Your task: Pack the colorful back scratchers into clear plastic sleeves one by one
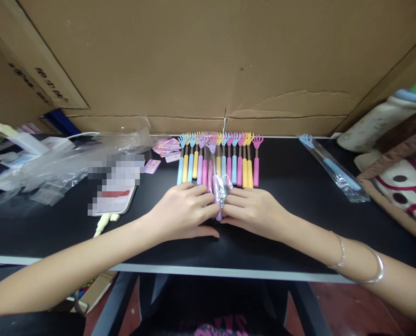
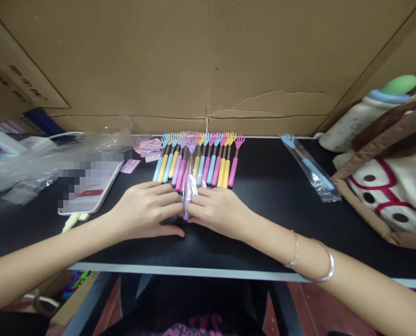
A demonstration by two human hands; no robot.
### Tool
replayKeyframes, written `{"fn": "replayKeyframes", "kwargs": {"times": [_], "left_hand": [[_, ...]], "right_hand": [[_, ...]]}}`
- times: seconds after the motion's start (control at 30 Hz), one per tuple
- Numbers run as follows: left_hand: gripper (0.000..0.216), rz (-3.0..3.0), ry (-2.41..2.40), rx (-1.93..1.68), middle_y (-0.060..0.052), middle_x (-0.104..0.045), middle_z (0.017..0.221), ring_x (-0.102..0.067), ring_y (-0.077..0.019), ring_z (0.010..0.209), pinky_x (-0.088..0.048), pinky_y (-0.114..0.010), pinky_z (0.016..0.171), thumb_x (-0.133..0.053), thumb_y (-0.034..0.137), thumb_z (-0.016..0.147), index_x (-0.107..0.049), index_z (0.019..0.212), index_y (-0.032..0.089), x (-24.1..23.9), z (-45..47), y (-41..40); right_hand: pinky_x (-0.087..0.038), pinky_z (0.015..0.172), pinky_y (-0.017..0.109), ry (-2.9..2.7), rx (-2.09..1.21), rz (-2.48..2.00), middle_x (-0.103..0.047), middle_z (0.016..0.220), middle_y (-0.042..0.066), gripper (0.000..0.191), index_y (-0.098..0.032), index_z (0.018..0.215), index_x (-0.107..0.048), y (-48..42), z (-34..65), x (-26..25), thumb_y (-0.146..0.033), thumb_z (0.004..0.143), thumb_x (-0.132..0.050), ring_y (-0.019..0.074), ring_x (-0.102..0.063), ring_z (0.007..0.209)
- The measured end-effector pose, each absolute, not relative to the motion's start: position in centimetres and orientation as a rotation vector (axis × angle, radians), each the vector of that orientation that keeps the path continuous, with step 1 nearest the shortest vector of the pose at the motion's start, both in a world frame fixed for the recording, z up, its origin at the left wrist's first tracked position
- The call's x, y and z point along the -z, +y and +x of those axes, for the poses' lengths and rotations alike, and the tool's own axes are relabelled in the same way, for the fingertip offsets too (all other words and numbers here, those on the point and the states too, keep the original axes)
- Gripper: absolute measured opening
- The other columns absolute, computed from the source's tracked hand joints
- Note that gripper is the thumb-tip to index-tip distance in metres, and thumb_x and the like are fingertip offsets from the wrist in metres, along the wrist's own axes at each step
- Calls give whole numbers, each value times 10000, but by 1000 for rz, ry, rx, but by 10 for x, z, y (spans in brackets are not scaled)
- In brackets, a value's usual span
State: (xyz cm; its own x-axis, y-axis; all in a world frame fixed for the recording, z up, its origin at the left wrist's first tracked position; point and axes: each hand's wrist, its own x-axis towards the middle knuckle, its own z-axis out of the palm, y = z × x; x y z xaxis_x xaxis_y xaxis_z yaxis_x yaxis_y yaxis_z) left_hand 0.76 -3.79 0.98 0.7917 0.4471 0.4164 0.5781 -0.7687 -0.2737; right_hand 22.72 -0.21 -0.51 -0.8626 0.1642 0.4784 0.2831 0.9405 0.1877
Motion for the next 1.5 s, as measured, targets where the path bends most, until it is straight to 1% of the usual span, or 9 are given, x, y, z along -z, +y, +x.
{"fn": "replayKeyframes", "kwargs": {"times": [0.17,0.43,0.57,0.7,0.97,1.13,1.27,1.4,1.5], "left_hand": [[242,-2562,-886,586,20,-672,735,-603,-152,717,-384,-297,595,-591,380,927,-613,759,207,-7,7,-38],[198,-2759,-1085,752,24,-653,763,-579,-120,734,-403,-232,608,-586,323,916,-611,766,196,-6,6,-32],[172,-2801,-1150,836,5,-643,783,-582,-124,760,-419,-222,643,-560,280,899,-604,759,191,-5,6,-30],[190,-2823,-1144,827,-5,-645,827,-584,-128,790,-438,-224,687,-538,302,929,-599,789,188,-4,4,-29],[226,-2783,-1058,771,-16,-679,995,-624,-147,919,-466,-234,734,-569,423,937,-614,968,205,-4,0,-22],[260,-2668,-909,677,-18,-707,972,-637,-152,893,-467,-246,711,-553,460,940,-650,951,219,-3,-2,-23],[273,-2617,-824,612,-32,-700,1030,-626,-160,924,-469,-252,711,-522,457,960,-657,983,221,-6,-3,-22],[202,-2547,-806,611,-13,-680,925,-599,-144,799,-442,-247,654,-495,340,988,-675,999,249,-8,-5,-20],[219,-2540,-792,612,-6,-658,839,-576,-141,736,-420,-241,617,-484,331,993,-691,989,262,-6,-6,-19]], "right_hand": [[-423,573,240,-2582,248,-406,-651,702,7,261,-173,778,-637,-3,228,1,-266,983,-505,134,-576,658],[-468,663,238,-2499,-322,-531,-662,769,19,135,-176,808,-614,3,228,2,-254,919,-620,140,-599,729],[-475,678,247,-2416,-440,-536,-655,764,25,104,-178,801,-616,4,227,1,-209,898,-637,144,-599,729],[-471,687,249,-2397,-455,-549,-648,778,31,99,-175,803,-611,3,227,-1,-196,898,-628,145,-590,736],[-456,712,268,-2449,-391,-496,-675,799,36,120,-177,823,-607,4,227,3,-196,936,-571,150,-609,757],[-433,682,272,-2490,-257,-464,-683,772,27,150,-185,826,-613,3,227,3,-228,955,-550,149,-610,736],[-426,674,270,-2497,-230,-447,-689,783,29,156,-185,836,-613,3,227,2,-242,963,-544,146,-608,738],[-415,672,265,-2504,-216,-462,-684,783,28,170,-183,820,-613,4,227,1,-247,964,-549,140,-599,727],[-402,659,254,-2513,-175,-464,-673,761,19,184,-181,805,-619,4,227,1,-249,963,-551,132,-593,705]]}}
